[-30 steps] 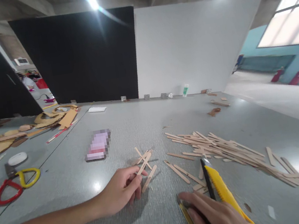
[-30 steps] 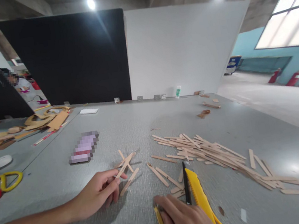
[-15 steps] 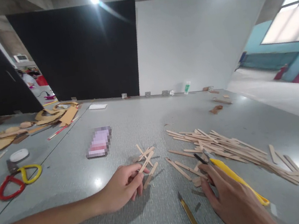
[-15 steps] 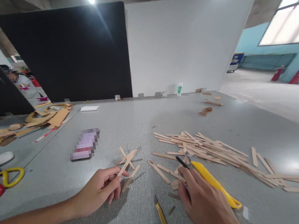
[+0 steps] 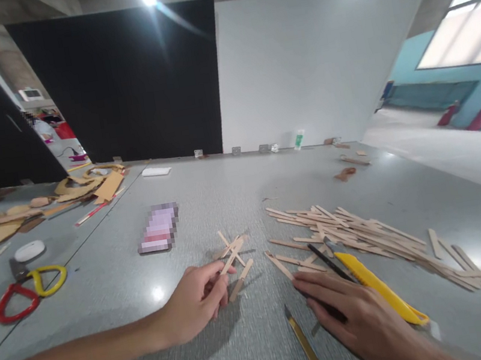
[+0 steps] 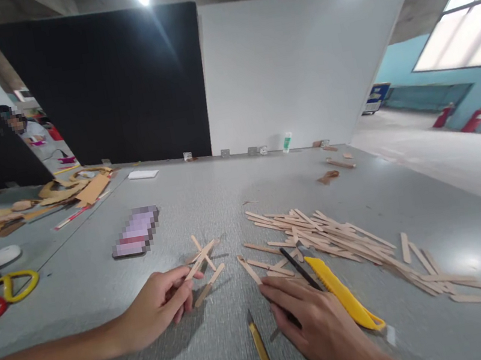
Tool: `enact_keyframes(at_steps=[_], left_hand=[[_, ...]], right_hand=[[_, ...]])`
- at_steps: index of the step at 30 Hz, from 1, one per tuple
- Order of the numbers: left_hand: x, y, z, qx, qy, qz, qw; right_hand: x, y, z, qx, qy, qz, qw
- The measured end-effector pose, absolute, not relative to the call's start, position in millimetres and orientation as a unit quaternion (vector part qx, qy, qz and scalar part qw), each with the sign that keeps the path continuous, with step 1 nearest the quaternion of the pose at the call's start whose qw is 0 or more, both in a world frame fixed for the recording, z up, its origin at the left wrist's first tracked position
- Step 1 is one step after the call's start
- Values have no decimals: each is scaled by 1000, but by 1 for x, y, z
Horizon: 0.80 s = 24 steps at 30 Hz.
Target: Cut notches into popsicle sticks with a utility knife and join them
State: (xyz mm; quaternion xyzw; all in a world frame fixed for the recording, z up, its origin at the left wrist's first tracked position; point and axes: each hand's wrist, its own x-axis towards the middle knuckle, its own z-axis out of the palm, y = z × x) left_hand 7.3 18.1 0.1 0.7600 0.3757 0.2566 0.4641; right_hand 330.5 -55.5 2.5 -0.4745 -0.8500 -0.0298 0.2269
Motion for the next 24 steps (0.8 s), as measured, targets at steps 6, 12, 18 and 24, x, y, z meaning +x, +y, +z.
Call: enact_keyframes(at_steps=[6,12,18,24], left_hand=[[5,7,4,841,329,289,316],[5,10,-1,855,330,314,248],[3,9,5,929,211,249,173],[6,8,7,946,201,188,169]], right_hand=[[329,-55,8,-429,-877,23,215],[322,-57,25,-349,-915,86,183],[324,-61,17,-397,-891,20,218],[325,-54,2,-532,-807,-45,251]])
